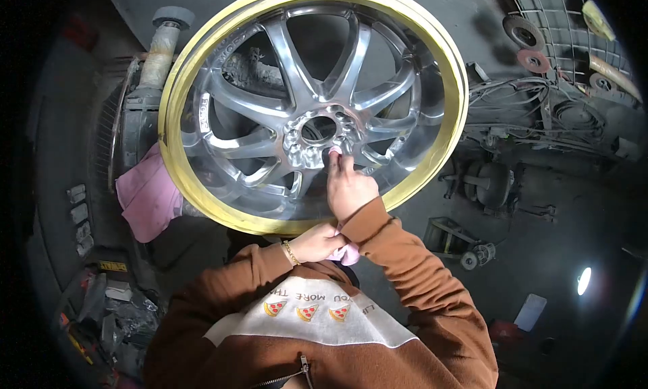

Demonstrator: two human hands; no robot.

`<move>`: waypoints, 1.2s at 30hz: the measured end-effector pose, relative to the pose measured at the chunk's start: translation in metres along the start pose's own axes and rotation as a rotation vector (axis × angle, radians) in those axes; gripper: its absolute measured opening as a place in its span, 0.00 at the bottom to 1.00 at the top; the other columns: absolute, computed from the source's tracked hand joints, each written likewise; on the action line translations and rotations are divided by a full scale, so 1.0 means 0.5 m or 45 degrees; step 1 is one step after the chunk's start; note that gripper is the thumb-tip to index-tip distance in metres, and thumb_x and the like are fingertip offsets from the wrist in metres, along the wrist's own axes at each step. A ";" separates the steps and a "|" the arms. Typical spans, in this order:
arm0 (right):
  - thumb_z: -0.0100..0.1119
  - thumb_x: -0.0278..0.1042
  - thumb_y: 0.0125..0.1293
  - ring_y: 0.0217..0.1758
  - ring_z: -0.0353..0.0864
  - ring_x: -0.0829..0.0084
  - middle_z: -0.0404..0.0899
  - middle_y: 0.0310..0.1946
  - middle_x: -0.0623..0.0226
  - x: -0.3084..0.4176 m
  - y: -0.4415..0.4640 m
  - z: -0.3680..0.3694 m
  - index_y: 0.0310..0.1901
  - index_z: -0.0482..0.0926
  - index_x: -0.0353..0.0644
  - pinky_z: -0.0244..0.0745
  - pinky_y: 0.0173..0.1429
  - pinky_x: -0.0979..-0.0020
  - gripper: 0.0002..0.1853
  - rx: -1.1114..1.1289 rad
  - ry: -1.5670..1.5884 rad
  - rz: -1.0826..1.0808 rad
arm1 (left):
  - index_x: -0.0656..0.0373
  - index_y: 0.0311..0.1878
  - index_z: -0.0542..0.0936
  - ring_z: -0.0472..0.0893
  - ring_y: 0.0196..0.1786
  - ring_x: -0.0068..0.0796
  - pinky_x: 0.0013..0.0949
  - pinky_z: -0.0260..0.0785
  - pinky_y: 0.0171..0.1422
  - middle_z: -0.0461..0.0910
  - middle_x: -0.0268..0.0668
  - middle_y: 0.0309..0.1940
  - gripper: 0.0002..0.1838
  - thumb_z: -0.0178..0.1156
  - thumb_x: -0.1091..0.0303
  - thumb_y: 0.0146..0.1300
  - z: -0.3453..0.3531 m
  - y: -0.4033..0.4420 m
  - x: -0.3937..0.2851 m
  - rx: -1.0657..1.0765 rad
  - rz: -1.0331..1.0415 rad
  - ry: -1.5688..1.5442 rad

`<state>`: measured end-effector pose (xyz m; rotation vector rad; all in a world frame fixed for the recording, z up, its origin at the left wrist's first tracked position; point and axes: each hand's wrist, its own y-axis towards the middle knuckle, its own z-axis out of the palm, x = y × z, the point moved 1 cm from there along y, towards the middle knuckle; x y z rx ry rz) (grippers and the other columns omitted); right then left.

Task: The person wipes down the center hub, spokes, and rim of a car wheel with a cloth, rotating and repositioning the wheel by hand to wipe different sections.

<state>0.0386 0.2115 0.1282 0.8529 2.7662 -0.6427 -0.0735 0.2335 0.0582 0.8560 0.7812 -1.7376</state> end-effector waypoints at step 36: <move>0.47 0.30 0.64 0.25 0.80 0.62 0.71 0.38 0.55 -0.012 -0.016 -0.058 0.61 0.67 0.32 0.76 0.27 0.64 0.23 0.142 0.004 -0.104 | 0.63 0.41 0.75 0.71 0.25 0.18 0.26 0.64 0.31 0.75 0.30 0.24 0.07 0.53 0.69 0.68 0.016 0.005 -0.006 0.005 0.128 -0.251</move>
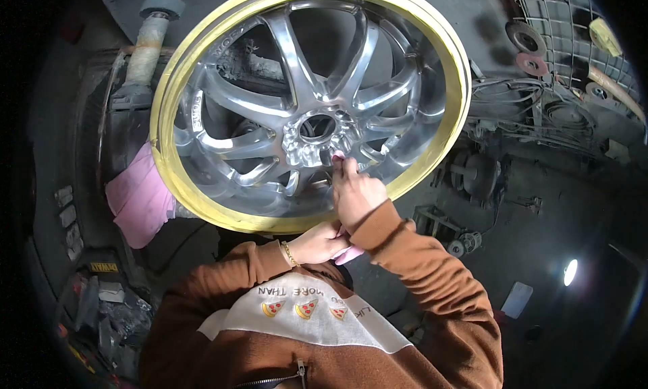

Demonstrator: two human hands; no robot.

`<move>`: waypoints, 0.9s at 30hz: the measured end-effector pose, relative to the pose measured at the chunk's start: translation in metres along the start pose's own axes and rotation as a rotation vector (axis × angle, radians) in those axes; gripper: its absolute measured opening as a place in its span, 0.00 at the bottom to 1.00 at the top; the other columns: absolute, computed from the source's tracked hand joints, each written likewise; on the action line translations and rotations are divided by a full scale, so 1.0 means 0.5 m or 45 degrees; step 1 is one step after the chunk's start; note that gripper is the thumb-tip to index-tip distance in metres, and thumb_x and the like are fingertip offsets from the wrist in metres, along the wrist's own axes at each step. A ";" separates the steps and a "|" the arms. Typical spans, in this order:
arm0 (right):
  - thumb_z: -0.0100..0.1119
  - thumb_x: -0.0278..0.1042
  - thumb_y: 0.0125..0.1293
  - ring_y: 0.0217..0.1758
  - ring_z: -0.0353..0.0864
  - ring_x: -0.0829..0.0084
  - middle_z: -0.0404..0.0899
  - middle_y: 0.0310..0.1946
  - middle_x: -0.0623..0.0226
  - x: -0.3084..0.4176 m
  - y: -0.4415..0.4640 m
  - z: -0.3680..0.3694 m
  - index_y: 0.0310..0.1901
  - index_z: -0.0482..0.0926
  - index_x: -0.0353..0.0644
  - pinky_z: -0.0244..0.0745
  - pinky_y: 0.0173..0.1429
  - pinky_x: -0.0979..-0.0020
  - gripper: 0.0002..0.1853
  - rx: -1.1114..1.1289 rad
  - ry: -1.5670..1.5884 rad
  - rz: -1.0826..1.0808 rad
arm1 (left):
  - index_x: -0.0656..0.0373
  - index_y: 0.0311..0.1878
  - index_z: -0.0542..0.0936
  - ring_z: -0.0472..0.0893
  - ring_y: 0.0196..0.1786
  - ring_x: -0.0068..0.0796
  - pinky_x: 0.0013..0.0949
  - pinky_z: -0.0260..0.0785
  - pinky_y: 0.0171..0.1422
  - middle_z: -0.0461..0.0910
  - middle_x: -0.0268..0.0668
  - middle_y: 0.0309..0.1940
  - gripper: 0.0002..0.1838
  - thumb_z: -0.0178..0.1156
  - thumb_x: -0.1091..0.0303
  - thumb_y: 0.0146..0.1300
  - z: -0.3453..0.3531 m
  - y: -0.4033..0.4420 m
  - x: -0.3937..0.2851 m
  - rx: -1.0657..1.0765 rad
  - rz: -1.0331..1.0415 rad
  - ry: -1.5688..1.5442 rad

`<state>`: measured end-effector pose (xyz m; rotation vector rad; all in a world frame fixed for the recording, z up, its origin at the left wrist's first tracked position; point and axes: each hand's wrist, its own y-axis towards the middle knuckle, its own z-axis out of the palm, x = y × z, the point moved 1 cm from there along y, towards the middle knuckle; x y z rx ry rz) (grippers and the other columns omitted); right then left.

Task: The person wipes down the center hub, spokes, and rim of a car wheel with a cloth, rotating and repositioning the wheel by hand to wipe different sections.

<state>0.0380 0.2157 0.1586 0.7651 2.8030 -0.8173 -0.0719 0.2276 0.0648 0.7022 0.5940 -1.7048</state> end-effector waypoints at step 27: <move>0.49 0.30 0.62 0.26 0.82 0.62 0.75 0.39 0.59 -0.010 0.010 -0.010 0.61 0.70 0.38 0.78 0.28 0.64 0.24 0.052 0.014 0.025 | 0.60 0.27 0.78 0.75 0.28 0.21 0.26 0.66 0.37 0.76 0.29 0.21 0.10 0.50 0.71 0.63 0.006 0.019 -0.044 0.141 -0.279 -0.258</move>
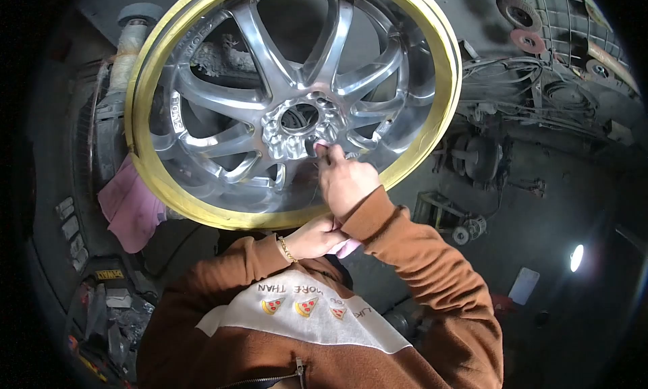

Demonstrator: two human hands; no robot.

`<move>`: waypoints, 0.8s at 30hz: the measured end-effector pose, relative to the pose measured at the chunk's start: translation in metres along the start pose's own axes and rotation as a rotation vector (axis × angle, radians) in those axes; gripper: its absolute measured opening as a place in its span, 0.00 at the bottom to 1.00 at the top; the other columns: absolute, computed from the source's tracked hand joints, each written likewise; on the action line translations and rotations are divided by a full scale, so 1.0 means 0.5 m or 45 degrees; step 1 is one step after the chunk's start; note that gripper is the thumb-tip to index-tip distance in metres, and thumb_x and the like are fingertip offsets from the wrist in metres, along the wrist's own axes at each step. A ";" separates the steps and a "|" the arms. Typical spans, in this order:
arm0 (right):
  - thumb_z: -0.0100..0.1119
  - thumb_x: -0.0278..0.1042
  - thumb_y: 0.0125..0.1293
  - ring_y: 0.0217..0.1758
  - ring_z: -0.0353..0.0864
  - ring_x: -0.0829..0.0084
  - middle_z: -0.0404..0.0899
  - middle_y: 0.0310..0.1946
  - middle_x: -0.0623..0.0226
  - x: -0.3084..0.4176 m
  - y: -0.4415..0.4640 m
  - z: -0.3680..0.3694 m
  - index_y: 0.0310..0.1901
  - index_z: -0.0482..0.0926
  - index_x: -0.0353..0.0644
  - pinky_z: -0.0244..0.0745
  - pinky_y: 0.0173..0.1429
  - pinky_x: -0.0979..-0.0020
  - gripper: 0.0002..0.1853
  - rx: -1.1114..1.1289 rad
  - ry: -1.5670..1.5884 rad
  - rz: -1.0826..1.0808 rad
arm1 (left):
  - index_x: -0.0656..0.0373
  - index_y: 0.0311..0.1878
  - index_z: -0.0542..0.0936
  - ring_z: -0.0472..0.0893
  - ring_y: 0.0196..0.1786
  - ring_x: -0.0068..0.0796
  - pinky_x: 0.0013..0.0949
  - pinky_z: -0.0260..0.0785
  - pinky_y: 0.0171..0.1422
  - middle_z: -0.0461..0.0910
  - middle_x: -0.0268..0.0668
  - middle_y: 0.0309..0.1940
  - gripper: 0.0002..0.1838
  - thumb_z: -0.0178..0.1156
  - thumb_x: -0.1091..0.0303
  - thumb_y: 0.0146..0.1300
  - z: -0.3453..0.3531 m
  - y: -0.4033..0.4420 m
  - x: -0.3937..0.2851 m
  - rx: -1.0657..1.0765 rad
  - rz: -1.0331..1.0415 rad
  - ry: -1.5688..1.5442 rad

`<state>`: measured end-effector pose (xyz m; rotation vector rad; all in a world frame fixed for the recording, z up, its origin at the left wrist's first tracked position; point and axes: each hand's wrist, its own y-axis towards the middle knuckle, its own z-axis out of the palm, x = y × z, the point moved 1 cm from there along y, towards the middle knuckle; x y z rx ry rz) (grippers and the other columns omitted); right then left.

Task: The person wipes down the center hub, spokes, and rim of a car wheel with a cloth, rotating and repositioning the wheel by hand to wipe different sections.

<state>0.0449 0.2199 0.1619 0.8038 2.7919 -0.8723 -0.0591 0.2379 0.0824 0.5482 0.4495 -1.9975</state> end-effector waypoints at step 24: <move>0.48 0.29 0.62 0.30 0.83 0.52 0.75 0.41 0.51 0.088 0.024 0.072 0.61 0.67 0.34 0.80 0.32 0.56 0.24 -0.084 0.306 0.271 | 0.59 0.58 0.75 0.72 0.62 0.46 0.44 0.62 0.67 0.75 0.44 0.57 0.20 0.59 0.64 0.63 -0.060 -0.026 0.165 0.032 0.503 1.438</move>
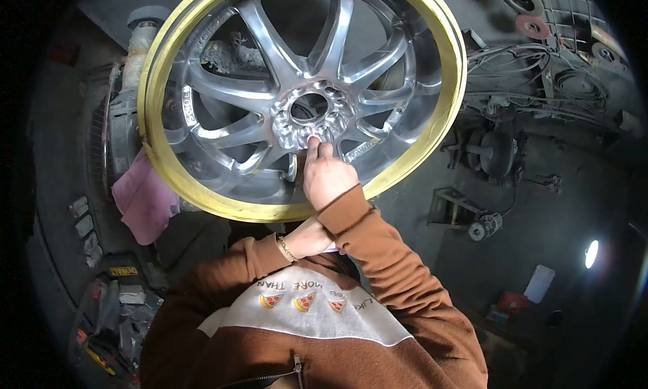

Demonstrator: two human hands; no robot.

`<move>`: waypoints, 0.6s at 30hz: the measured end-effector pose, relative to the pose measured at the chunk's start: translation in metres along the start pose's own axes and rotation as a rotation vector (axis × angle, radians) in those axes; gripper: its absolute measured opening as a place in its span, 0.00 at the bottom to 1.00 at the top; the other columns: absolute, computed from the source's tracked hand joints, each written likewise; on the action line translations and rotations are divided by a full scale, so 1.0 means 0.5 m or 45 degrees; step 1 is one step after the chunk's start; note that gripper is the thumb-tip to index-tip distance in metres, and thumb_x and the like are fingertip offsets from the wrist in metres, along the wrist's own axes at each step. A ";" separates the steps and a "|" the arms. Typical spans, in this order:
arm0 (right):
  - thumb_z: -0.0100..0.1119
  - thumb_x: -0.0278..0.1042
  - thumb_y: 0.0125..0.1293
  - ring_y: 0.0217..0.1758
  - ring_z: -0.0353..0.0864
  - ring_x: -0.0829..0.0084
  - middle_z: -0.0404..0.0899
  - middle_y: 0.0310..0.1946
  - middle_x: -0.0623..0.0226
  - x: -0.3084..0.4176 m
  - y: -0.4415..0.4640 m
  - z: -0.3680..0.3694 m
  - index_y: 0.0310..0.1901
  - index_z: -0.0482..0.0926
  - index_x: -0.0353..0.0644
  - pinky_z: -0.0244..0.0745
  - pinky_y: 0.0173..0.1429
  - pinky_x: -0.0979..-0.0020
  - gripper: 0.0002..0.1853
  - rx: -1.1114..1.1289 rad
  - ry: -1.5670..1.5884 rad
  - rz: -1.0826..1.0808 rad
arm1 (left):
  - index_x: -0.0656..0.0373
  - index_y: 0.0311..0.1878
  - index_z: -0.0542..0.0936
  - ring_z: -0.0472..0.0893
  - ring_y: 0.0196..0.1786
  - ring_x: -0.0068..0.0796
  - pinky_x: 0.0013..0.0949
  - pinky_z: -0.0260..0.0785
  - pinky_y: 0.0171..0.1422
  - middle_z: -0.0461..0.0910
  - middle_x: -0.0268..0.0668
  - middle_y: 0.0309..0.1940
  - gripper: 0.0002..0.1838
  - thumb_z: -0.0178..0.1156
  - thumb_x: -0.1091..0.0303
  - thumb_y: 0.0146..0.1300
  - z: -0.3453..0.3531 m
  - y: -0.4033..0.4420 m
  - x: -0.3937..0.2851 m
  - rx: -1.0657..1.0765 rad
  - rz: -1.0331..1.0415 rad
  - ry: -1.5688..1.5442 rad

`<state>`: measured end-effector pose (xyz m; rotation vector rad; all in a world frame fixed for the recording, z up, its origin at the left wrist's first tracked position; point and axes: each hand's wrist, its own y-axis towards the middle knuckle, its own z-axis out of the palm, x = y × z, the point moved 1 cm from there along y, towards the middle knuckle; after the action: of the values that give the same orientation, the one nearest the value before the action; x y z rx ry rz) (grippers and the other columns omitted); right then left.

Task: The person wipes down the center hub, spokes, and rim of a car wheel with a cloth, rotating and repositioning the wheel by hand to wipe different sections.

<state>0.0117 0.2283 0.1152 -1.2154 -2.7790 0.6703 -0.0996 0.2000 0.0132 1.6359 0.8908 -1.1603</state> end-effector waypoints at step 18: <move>0.46 0.29 0.64 0.33 0.84 0.56 0.77 0.41 0.53 -0.006 0.016 0.000 0.60 0.69 0.33 0.80 0.36 0.59 0.22 -0.022 0.009 -0.066 | 0.67 0.50 0.78 0.78 0.51 0.33 0.34 0.67 0.58 0.82 0.41 0.46 0.15 0.47 0.78 0.62 -0.083 0.016 -0.071 -0.108 -0.548 -0.950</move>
<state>0.0193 0.2312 0.1126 -1.1425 -2.8054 0.6382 -0.0907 0.2350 0.0553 0.8265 0.7846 -1.8281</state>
